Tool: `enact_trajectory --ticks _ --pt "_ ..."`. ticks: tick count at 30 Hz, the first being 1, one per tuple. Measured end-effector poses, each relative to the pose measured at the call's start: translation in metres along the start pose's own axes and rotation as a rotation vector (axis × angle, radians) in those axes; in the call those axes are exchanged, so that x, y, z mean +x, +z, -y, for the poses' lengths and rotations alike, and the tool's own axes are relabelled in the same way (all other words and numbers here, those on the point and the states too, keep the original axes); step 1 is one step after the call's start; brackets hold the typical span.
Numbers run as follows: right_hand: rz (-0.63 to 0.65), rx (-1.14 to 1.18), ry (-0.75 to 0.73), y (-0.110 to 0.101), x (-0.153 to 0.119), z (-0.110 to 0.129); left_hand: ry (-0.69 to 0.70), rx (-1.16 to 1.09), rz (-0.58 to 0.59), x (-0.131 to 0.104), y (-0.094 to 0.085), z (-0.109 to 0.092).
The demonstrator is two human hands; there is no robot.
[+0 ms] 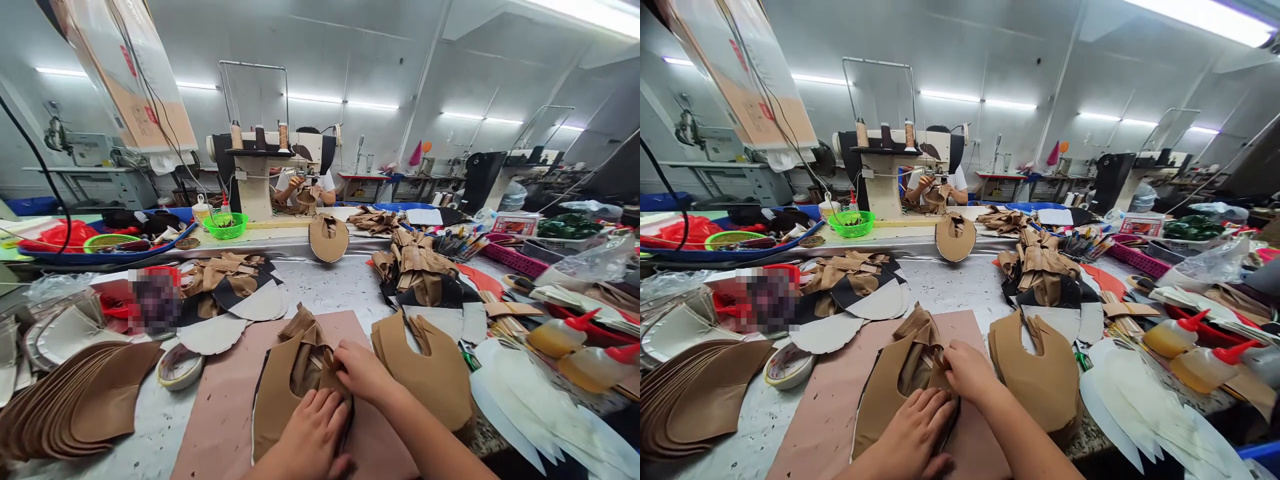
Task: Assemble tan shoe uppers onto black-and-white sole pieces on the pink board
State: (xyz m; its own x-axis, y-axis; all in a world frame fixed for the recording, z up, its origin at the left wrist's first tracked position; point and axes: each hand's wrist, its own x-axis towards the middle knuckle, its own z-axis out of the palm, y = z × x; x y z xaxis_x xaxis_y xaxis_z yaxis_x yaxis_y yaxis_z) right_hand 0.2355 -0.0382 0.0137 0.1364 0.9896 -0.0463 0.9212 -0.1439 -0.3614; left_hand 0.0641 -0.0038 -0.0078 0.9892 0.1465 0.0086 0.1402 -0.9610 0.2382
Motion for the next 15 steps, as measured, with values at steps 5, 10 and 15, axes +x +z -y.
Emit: enact_trajectory --ticks 5,10,15 --pt "-0.003 -0.102 -0.237 0.007 -0.009 0.006 0.025 -0.011 0.002 -0.003 0.008 0.002" --pt "0.120 0.095 -0.037 -0.006 -0.016 -0.017 0.120 0.012 0.093 -0.009 0.011 0.007" --pt "0.112 0.222 -0.022 -0.009 -0.015 -0.030 0.176 -0.024 0.096 -0.007 -0.008 0.004"
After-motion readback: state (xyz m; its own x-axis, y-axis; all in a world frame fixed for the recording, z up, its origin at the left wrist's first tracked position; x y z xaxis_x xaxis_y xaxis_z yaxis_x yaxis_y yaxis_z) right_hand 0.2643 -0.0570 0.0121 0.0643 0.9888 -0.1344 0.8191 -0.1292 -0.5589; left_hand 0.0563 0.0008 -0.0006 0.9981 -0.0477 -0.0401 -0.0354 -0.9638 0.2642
